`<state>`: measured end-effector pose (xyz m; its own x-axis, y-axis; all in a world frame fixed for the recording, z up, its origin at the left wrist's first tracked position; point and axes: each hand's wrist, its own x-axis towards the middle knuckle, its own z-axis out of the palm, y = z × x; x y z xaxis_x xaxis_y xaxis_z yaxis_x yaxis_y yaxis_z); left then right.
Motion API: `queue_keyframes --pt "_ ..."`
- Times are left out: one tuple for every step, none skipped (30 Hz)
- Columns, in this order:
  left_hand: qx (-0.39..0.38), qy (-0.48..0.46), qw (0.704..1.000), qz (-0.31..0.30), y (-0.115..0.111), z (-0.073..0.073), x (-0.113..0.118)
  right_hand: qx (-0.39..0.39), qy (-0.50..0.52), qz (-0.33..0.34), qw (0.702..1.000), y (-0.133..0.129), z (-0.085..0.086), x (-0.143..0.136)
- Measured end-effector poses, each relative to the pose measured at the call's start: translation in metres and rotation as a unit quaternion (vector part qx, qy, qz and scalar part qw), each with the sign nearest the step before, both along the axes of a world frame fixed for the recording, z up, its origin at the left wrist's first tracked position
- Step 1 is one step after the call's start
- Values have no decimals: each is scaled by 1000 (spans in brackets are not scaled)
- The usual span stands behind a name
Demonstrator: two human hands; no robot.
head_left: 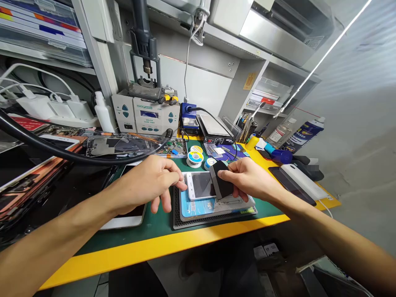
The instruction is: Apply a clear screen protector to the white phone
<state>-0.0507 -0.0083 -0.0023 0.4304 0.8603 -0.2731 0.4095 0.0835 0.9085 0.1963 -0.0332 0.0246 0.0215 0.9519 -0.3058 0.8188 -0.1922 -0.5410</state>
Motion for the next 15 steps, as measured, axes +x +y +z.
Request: queue_keyframes --pt "-1 3 1000 -1 0 1 0 -2 -2 0 1000 0 1 -1" --pt "-1 7 1000 -1 0 2 0 -3 -5 0 1000 0 1 -2" --pt "-1 11 1000 -1 0 2 0 -4 -9 0 1000 0 2 -3" --pt "-1 11 1000 -2 0 2 0 -5 -12 0 1000 0 3 -4" --pt "-3 6 1000 -2 0 1 -1 -6 -14 1 1000 0 3 -6" --pt "-5 -2 1000 -1 0 1 -1 -8 -16 3 1000 -1 4 -7" --pt "-9 -10 1000 0 0 1 -1 -9 -17 5 1000 -1 4 -9" --pt "-12 -16 1000 3 0 0 -1 -9 -19 8 1000 -1 5 -10" --pt "-16 -18 1000 6 0 0 -2 -10 -21 10 1000 -1 5 -12" --pt "-19 -18 1000 8 0 0 -2 -10 -23 12 1000 -1 5 -14" --pt "-20 -19 1000 9 0 0 -2 -9 -24 13 1000 -1 5 -16" --pt "-20 -19 1000 8 0 0 -2 -8 -24 15 1000 -2 5 -18" --pt "-19 -21 1000 7 0 0 -2 -7 -23 17 1000 -2 4 -20" --pt "-17 -22 1000 5 1 -1 -2 -7 -21 19 1000 -2 4 -21" --pt "-16 -23 1000 2 1 -1 -2 -7 -18 22 1000 -2 4 -23"
